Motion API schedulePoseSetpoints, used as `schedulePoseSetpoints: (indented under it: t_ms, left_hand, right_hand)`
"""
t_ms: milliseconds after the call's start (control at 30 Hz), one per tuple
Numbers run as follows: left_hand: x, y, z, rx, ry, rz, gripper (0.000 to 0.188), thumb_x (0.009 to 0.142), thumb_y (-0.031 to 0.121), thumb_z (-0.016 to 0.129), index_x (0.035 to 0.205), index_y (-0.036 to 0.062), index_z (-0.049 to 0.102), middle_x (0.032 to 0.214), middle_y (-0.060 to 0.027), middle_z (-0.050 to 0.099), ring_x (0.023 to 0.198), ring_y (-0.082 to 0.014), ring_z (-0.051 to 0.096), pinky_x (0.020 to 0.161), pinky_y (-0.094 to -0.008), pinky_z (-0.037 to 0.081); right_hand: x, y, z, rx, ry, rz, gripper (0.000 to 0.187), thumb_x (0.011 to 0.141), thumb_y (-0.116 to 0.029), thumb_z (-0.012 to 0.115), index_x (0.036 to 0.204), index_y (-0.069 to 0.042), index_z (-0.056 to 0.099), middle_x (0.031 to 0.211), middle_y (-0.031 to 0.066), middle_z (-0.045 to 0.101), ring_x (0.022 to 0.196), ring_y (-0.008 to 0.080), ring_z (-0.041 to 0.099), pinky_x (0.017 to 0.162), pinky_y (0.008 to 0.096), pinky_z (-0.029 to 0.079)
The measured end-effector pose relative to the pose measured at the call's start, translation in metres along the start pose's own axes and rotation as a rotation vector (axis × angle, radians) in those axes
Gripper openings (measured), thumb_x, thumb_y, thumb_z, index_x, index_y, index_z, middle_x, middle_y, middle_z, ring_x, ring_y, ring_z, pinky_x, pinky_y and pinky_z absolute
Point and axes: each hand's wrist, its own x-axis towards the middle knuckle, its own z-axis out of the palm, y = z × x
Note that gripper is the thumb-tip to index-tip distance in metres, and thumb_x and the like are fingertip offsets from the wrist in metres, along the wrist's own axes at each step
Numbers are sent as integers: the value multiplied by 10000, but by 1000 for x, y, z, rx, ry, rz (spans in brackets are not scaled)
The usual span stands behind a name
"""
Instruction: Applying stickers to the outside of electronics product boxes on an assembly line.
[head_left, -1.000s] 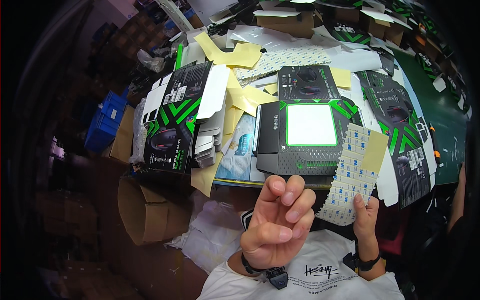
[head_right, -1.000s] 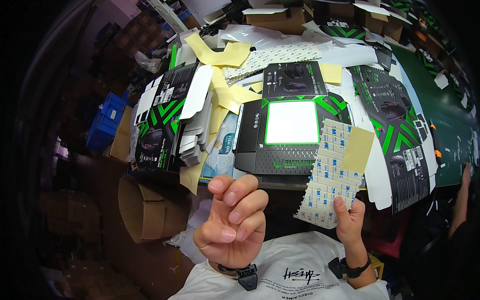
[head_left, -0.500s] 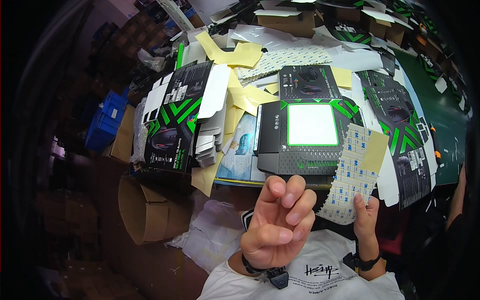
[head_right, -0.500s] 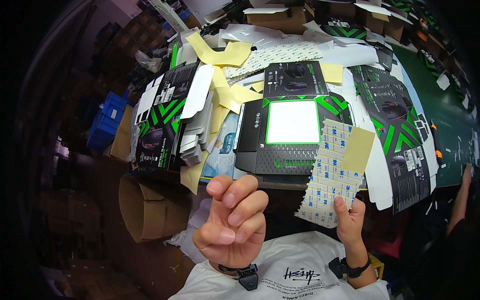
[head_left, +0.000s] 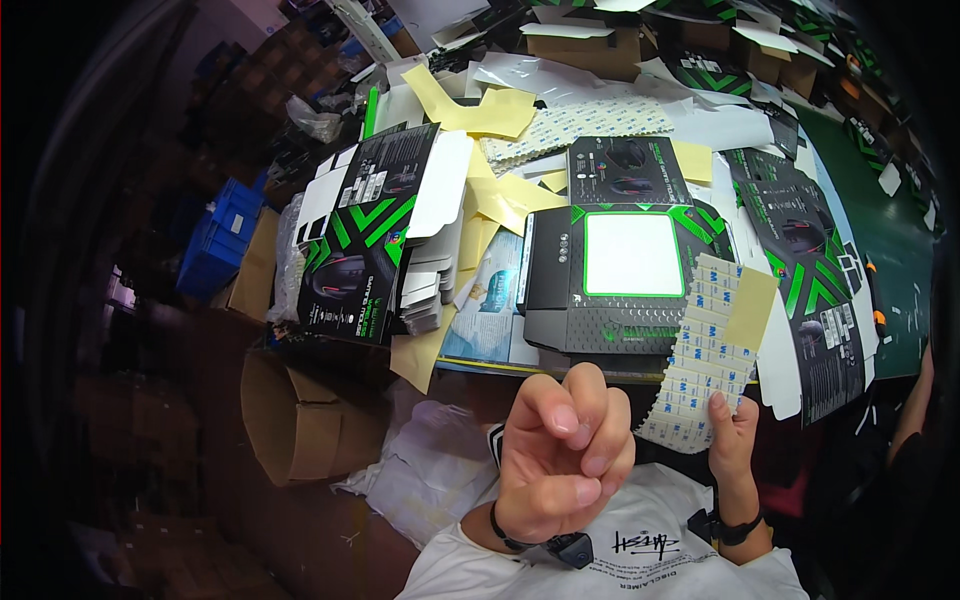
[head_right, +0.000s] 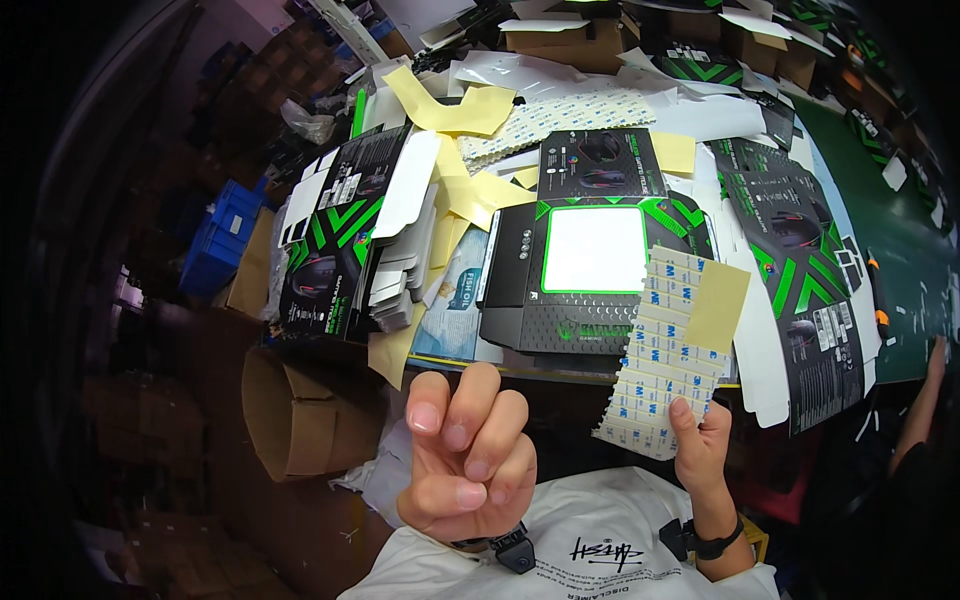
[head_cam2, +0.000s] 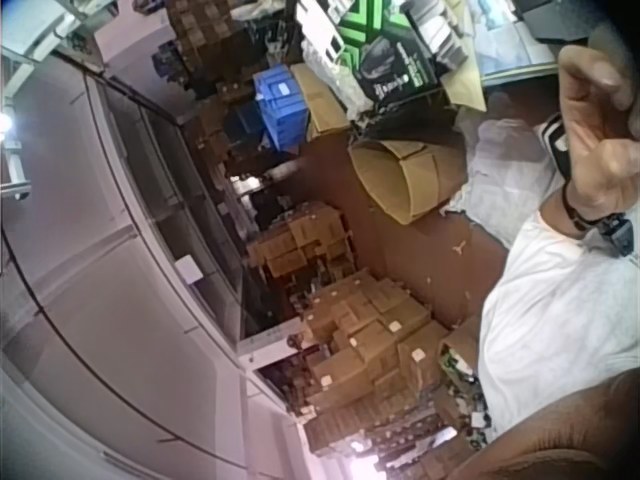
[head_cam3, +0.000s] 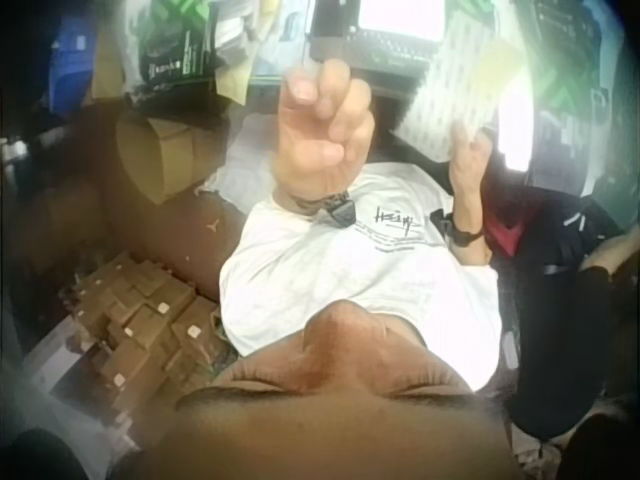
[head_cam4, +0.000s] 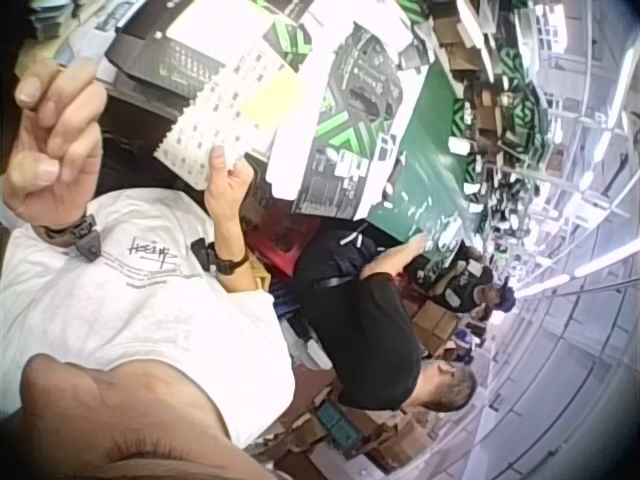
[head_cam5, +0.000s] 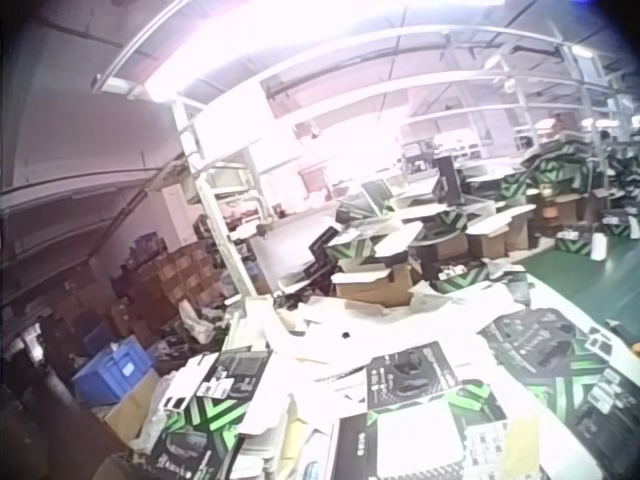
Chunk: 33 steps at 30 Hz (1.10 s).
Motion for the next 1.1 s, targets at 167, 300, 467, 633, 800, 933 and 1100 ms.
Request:
schedulePoseSetpoints:
  t_ms: [167, 300, 467, 633, 800, 933, 1100]
  left_hand:
    - [1, 0, 1, 8, -9, -3, 398, 681, -100, 561, 1020, 85, 469, 875, -53, 372, 733, -137, 423, 570, -231, 426]
    - [0, -1, 1, 14, -4, -6, 395, 685, -94, 564, 1024, 86, 467, 860, -49, 367, 724, -135, 418, 566, -231, 419]
    - [1, -1, -1, 10, 1, -20, 390, 691, -86, 567, 1027, 86, 469, 853, -45, 368, 717, -132, 416, 565, -231, 416]
    - [3, -3, -2, 3, 11, -36, 391, 696, -80, 562, 1039, 85, 470, 849, -37, 367, 709, -127, 406, 565, -230, 393]
    - [5, -5, -7, 10, 25, -43, 390, 705, -73, 555, 1052, 82, 468, 826, -27, 358, 695, -122, 372, 570, -231, 338]
    - [7, -6, -9, 10, 96, -82, 425, 659, -108, 483, 1033, 94, 478, 766, -9, 348, 665, -129, 352, 542, -240, 340]
    - [8, -10, -12, -15, 103, -84, 393, 683, -103, 469, 1028, 83, 474, 746, -6, 340, 653, -121, 328, 539, -242, 311]
  right_hand:
    - [1, -2, 2, 4, 0, 6, 345, 934, -287, 559, 995, 39, 656, 920, 91, 681, 796, 121, 624, 725, 258, 480]
    - [1, -3, 2, 15, -23, 18, 331, 937, -266, 559, 999, 45, 654, 924, 90, 679, 802, 112, 610, 721, 254, 474]
    - [1, -2, 2, 26, -23, 28, 324, 939, -253, 559, 1003, 51, 652, 925, 87, 678, 805, 103, 598, 717, 248, 466]
    - [1, -2, 1, 39, -6, 39, 315, 937, -245, 563, 998, 51, 653, 927, 91, 679, 802, 103, 600, 717, 247, 468]
    - [3, 3, -1, 51, -16, 30, 305, 938, -236, 562, 998, 49, 654, 931, 92, 679, 805, 104, 602, 720, 249, 470]
    - [3, 4, 1, 60, -7, 37, 304, 938, -233, 560, 1008, 48, 654, 940, 93, 680, 811, 107, 606, 727, 250, 473]
    - [4, 2, 1, 54, -21, 44, 309, 937, -235, 562, 1017, 51, 651, 950, 93, 679, 816, 108, 607, 731, 251, 473]
